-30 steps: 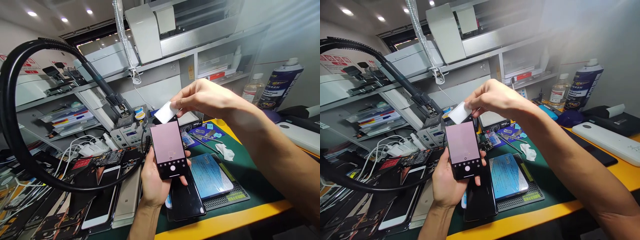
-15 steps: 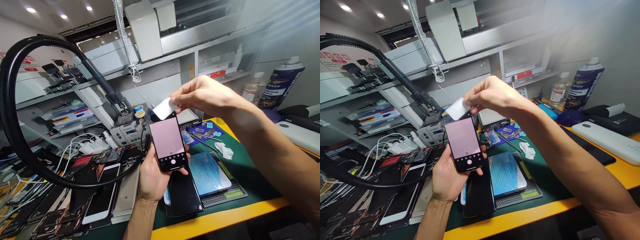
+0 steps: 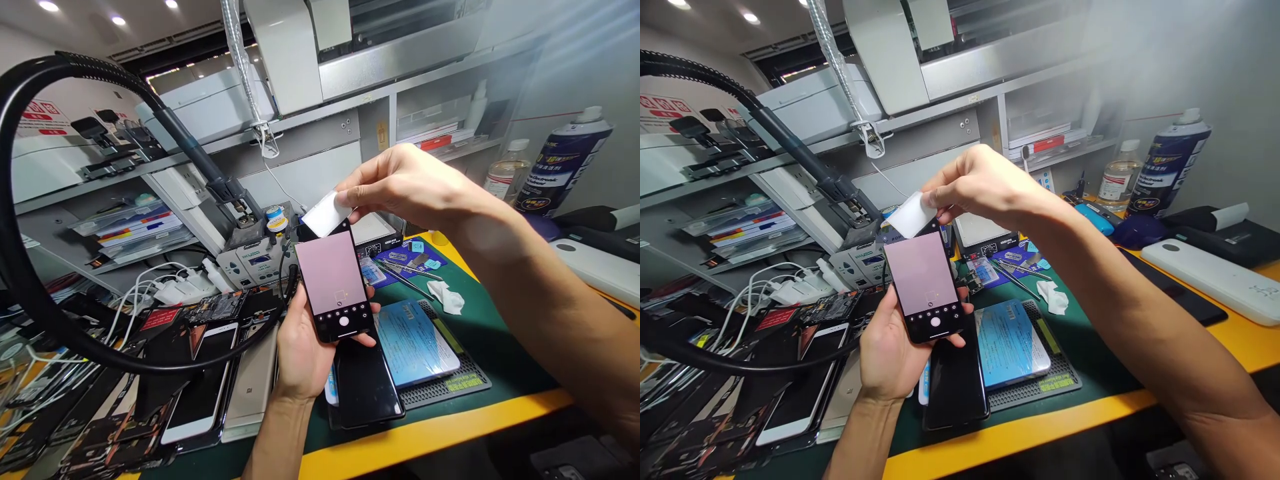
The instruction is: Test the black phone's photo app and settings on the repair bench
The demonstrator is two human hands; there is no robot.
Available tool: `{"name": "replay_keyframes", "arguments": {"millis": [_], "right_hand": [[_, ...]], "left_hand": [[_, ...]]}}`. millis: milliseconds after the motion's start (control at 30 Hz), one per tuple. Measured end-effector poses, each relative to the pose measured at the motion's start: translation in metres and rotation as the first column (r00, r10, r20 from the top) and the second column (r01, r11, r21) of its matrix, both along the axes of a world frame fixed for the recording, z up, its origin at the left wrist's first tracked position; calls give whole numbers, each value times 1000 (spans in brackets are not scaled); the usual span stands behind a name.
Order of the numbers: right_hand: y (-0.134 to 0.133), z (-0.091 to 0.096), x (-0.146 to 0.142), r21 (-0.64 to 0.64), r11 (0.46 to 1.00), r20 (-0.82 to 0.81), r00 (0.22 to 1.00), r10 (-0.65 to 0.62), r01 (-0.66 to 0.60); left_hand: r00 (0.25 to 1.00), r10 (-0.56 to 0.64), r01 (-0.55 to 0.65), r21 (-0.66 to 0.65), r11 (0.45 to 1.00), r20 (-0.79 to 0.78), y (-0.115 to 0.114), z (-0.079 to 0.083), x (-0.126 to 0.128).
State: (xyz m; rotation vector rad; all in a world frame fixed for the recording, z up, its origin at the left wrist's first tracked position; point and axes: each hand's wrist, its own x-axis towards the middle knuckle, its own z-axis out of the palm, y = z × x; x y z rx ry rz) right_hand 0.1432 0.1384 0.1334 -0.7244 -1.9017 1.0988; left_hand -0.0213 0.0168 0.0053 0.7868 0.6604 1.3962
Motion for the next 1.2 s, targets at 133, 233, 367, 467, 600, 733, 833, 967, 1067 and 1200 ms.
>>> {"name": "replay_keyframes", "arguments": {"millis": [133, 233, 367, 467, 600, 733, 833, 967, 1067, 1200], "right_hand": [[1, -1, 0, -21, 999, -12, 1000, 29, -29], [4, -2, 0, -51, 997, -45, 998, 52, -54], [5, -4, 0, -85, 995, -67, 997, 38, -44], [6, -4, 0, -110, 993, -101, 994, 28, -40], [9, -4, -1, -135, 989, -115, 992, 51, -67], [10, -3, -1, -138, 987, -95, 993, 64, -77], [8, -3, -1, -111, 993, -51, 998, 43, -49], [7, -5, -2, -85, 996, -16, 999, 39, -40], [8, -6, -3, -101, 994, -19, 999, 49, -51], [8, -6, -4, -118, 992, -34, 998, 46, -50]], "left_hand": [[1000, 10, -10, 5, 1000, -7, 0, -1, 1], [1000, 20, -20, 8, 1000, -19, 0, -1, 2], [999, 36, -35, 14, 999, -24, -1, 0, 2], [999, 45, -44, 16, 999, -22, -1, 1, 2], [999, 45, -44, 24, 999, -21, -1, 0, 2], [999, 52, -52, 27, 998, -12, -1, -2, 1], [999, 48, -47, 34, 998, -7, -1, -2, 1], [999, 52, -51, 40, 998, -14, -1, 0, 2], [998, 62, -62, 38, 997, -20, -1, 1, 2], [998, 64, -63, 42, 997, -15, -1, 0, 2]]}}
